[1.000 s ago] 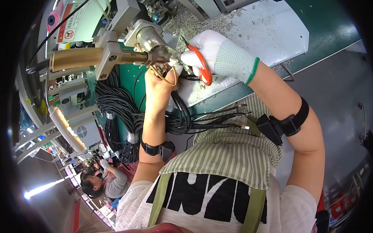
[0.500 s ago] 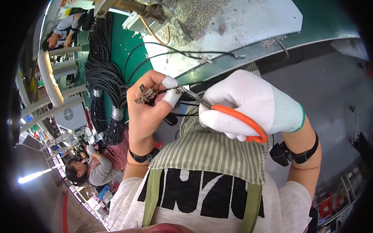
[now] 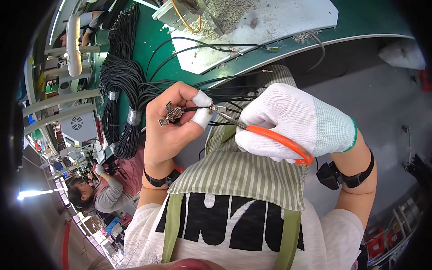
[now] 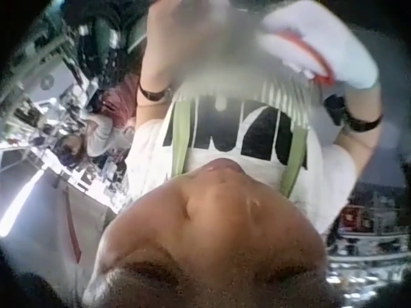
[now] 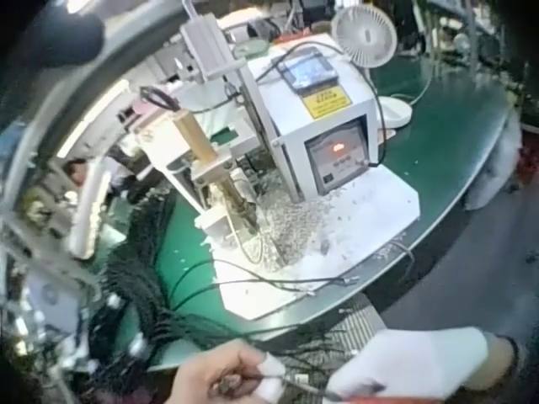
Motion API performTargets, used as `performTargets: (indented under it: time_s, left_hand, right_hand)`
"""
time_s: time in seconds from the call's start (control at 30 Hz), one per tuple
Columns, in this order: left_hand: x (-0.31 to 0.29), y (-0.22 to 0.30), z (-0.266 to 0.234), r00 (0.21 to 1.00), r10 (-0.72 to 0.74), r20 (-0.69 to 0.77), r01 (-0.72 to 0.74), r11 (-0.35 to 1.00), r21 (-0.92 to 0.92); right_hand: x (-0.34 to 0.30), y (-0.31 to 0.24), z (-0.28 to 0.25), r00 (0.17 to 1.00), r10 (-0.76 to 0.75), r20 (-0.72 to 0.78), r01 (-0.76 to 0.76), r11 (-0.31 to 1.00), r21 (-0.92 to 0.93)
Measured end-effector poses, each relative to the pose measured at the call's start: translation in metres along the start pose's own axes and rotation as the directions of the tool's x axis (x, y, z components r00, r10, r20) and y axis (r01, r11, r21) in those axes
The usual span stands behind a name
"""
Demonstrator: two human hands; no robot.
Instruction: The person processes a bundle of cables by picking up a cable, trimming the wire ends with shears, and inserting the cable into a soldering machine. After the machine cycles, the person removes the cable and places it onto a growing pile on the workbench.
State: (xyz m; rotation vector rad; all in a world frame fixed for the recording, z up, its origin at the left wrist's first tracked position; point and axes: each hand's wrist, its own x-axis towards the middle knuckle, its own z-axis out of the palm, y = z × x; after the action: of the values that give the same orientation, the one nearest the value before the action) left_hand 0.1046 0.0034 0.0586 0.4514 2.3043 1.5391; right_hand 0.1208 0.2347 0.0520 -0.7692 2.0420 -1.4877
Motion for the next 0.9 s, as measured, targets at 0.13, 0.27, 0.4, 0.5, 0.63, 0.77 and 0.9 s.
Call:
performTargets:
  time_s: [0.13, 0.27, 0.4, 0.5, 0.63, 0.77, 0.9]
  left_hand:
    - [-0.002, 0.0, -0.002, 1.0, 0.015, 0.016, -0.015, 1.0, 0.018]
    - [-0.002, -0.005, -0.005, 0.999, 0.023, 0.042, -0.024, 0.999, 0.029]
    - [-0.002, -0.008, -0.006, 0.999, 0.015, 0.034, -0.015, 1.0, -0.012]
    - [-0.001, -0.008, -0.006, 0.999, -0.007, 0.039, 0.007, 1.0, -0.02]
    - [0.001, -0.015, -0.008, 1.0, 0.002, -0.003, -0.002, 0.999, -0.039]
    - [0.0, -0.018, -0.01, 0.999, 0.034, -0.012, -0.034, 0.999, 0.015]
    - [0.002, -0.013, -0.011, 0.997, 0.075, 0.013, -0.076, 0.996, 0.053]
  right_hand:
    - [-0.002, 0.001, 0.007, 1.0, -0.001, -0.022, 0.001, 1.0, 0.004]
    - [-0.006, 0.007, 0.017, 0.979, 0.127, 0.162, -0.183, 0.895, 0.407]
    - [-0.004, -0.023, 0.007, 0.936, 0.339, 0.093, -0.351, 0.903, 0.247]
    - [0.003, -0.015, 0.02, 0.932, 0.312, -0.186, -0.273, 0.939, 0.207]
    - [0.001, -0.005, 0.028, 0.953, 0.233, -0.195, -0.151, 0.921, 0.36]
    - [0.004, -0.018, 0.018, 0.911, 0.401, 0.093, -0.404, 0.825, 0.395]
    - [0.009, -0.023, 0.011, 0.849, 0.504, 0.158, -0.526, 0.779, 0.341]
